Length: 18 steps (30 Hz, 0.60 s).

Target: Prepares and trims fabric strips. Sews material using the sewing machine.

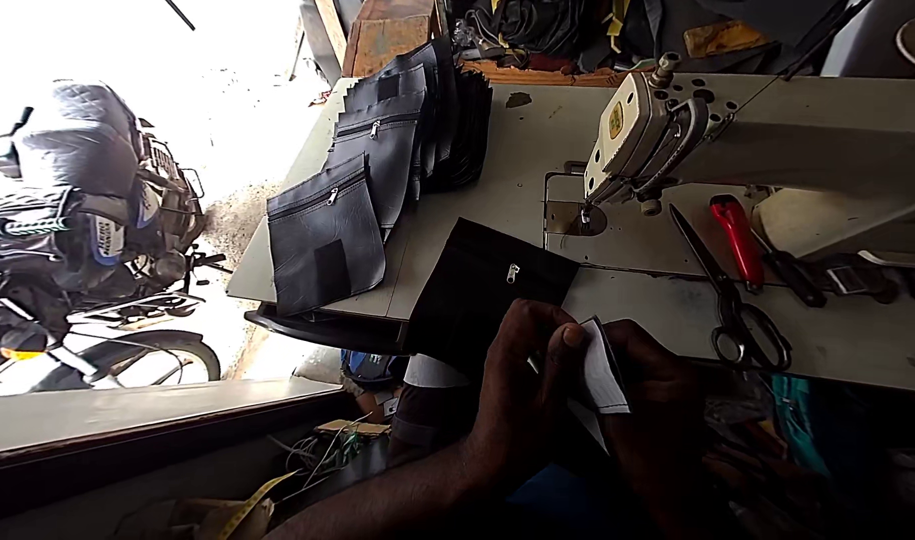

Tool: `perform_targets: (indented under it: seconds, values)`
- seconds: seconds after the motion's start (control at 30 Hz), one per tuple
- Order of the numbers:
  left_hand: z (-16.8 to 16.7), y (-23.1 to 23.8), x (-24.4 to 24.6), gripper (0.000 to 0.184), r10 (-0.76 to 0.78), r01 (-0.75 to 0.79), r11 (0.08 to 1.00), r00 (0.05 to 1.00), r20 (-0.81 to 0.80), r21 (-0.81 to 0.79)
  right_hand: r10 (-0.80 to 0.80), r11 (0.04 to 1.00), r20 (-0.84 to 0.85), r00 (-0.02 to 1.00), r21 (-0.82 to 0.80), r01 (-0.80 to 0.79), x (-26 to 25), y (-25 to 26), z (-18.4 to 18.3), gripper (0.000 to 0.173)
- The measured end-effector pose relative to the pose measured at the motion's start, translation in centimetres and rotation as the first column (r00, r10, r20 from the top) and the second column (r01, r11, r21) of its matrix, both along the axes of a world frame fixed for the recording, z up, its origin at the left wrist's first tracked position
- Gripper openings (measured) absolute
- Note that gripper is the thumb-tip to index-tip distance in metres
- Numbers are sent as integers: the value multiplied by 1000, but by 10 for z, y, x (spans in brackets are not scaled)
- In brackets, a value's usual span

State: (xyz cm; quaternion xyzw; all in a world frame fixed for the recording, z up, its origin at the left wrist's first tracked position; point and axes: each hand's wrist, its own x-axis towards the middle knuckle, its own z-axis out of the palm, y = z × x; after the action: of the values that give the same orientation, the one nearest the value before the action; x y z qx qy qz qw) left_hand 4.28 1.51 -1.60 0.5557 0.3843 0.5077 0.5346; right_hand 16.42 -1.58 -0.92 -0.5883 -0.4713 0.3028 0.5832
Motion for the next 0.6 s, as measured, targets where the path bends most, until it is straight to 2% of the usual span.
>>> perform_targets:
  seconds: [0.13, 0.2, 0.23, 0.27, 0.3, 0.37, 0.43, 0.47, 0.5, 0.53, 0.6]
  values:
    - [-4, 1, 2, 13, 34, -28, 997, 997, -70, 78, 83, 996, -197, 977, -4, -85, -1, -2, -7, 8]
    - [-6, 5, 0, 13, 120, -91, 981, 979, -165, 174, 223, 975, -237, 946, 75, -211, 6, -9, -13, 22]
    - [-7, 7, -2, 14, 171, -120, 965, 963, -211, 232, 305, 952, -194, 932, 104, -290, 11, -13, -13, 35]
    - [-7, 9, -4, 15, 210, -135, 948, 945, -250, 287, 350, 934, -122, 929, 118, -337, 15, -16, -11, 40]
    - [-7, 9, -4, 15, 222, -131, 938, 938, -267, 321, 343, 933, -46, 938, 133, -335, 16, -18, -9, 35]
    - [-8, 10, -4, 22, 132, -52, 948, 962, -240, 314, 223, 961, 109, 969, 143, -237, 19, -22, -6, 19]
    - [-9, 12, -4, 39, -113, 143, 976, 978, -178, 165, 127, 979, 66, 990, 151, -136, 26, -20, -2, 13]
    - [-11, 14, -4, 40, -243, 252, 966, 963, -116, 65, 104, 982, 1, 995, 157, -103, 32, -18, -1, 12]
    - [-13, 15, -3, 34, -327, 326, 945, 944, -53, -18, 101, 983, -48, 994, 161, -92, 41, -16, 0, 12]
    - [-15, 17, -2, 25, -352, 350, 935, 936, -28, -62, 102, 983, -28, 994, 154, -96, 54, -14, -1, 15]
    - [-17, 18, -2, 17, -313, 310, 949, 945, -91, -48, 35, 993, 250, 968, 99, -62, 94, -12, -10, 25]
